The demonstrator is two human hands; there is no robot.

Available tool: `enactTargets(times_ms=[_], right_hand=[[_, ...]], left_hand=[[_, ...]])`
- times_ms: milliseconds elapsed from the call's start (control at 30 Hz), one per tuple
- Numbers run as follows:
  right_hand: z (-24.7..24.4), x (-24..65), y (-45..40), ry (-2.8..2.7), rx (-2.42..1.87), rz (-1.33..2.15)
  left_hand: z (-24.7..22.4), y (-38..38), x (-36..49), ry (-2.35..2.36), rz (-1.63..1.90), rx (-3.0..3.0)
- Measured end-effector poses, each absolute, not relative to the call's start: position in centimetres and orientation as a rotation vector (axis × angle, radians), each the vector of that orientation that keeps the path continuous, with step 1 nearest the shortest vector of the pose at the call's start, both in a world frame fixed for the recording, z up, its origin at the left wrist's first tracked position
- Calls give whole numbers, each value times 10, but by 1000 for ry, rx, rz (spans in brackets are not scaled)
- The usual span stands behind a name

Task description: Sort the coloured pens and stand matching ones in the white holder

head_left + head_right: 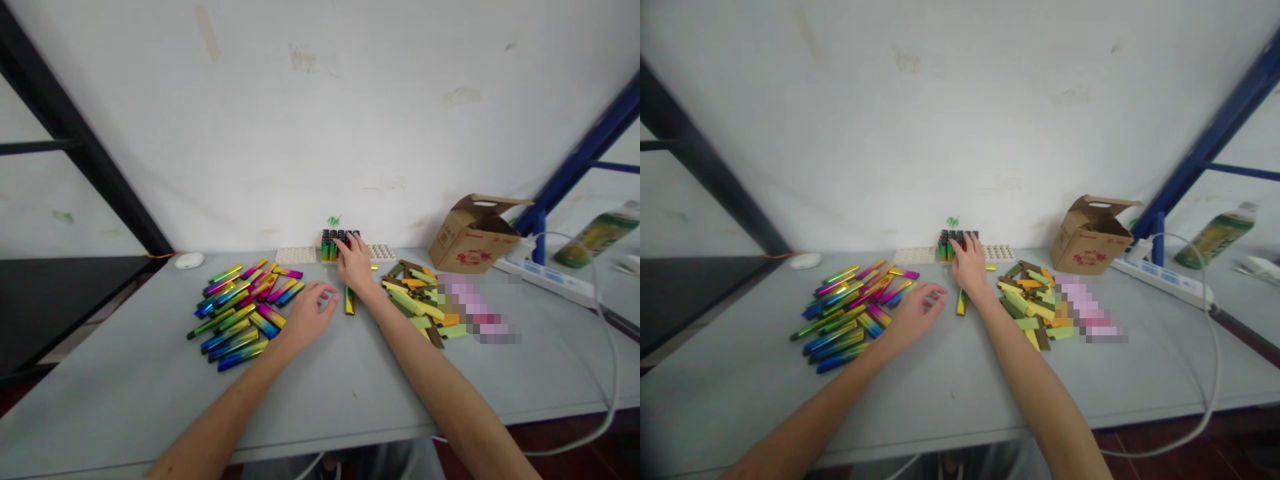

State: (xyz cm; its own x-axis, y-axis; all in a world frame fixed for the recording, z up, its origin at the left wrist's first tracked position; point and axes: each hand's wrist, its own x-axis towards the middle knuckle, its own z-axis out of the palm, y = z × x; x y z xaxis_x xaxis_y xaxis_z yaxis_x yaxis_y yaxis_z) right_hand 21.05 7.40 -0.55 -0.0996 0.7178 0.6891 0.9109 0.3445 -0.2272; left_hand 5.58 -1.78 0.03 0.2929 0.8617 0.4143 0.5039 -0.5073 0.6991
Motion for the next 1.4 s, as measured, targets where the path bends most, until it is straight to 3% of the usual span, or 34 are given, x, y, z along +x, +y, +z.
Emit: enactTargets(times_ms=[300, 467, 867, 1000, 1133, 1267, 1400], right_hand=[[21, 221, 61, -1787, -1365, -119], [27, 242, 26, -2025, -1472, 124], [18, 222, -19, -2144, -1921, 33], [9, 223, -14, -2085, -1758, 234], [3, 225, -3, -1815, -1395, 704], [7, 222, 2, -1564, -964, 1131], [16, 220, -5, -1472, -771, 1296]], left_hand=[[-2, -20, 54, 1178, 1008, 2267], [0, -20, 52, 1219, 998, 2372], [-3, -14, 47, 1255, 1001, 2429], [-6, -11, 49, 1316, 1112, 2283], [-4, -9, 51, 1355, 1198, 2024], [1, -9, 52, 1281, 1092, 1896], [4, -12, 54, 1145, 952, 1870]])
